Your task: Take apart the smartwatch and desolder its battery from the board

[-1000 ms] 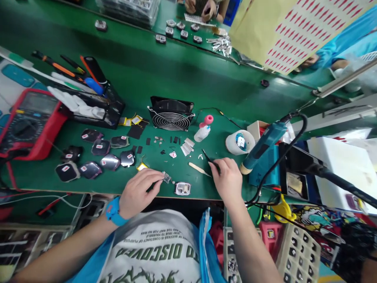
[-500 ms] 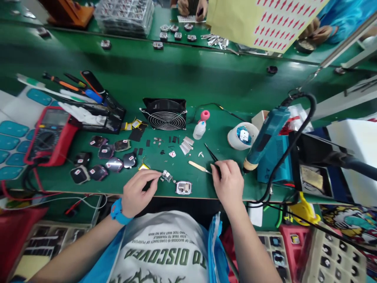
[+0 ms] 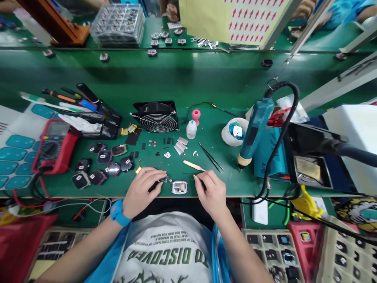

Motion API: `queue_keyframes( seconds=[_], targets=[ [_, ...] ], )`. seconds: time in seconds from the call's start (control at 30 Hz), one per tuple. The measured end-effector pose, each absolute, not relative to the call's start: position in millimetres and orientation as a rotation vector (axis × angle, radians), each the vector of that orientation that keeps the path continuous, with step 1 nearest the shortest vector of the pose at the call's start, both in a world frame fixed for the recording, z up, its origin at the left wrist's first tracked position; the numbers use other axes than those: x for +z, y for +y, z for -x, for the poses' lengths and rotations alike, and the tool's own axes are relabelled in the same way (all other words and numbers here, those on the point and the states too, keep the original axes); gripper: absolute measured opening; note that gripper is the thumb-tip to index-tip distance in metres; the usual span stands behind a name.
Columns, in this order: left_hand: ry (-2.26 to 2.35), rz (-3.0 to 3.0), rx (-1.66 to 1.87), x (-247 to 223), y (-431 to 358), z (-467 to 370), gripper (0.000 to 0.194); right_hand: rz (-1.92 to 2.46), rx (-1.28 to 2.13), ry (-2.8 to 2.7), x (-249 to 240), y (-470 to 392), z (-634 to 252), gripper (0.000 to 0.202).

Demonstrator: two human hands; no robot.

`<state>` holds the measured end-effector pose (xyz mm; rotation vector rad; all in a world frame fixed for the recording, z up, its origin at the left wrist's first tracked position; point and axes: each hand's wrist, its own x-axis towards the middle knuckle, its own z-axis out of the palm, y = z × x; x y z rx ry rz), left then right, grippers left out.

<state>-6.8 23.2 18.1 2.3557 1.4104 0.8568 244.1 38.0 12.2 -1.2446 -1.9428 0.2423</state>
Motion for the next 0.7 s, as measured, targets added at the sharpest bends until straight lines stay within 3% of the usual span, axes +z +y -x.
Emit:
queue_keyframes(
  seconds=[0.33, 0.5, 0.63, 0.7],
  targets=[
    [1.435, -2.29, 0.507, 38, 40, 13, 0.019, 1.283, 0.184, -2.006, 6, 36, -242, 0.018],
    [1.408, -2.319, 0.258, 46, 51, 13, 0.006, 1.286, 0.193, -2.009, 5, 36, -244, 0.018],
    [1.44, -2.255, 0.244, 51, 49, 9, 0.003, 1.229, 0.277, -2.037, 12, 31, -246, 0.009],
    [1.453, -2.193, 0.27, 51, 47, 8, 0.004, 1.149, 0.384, -2.115, 16, 27, -245, 0.019]
  ],
)
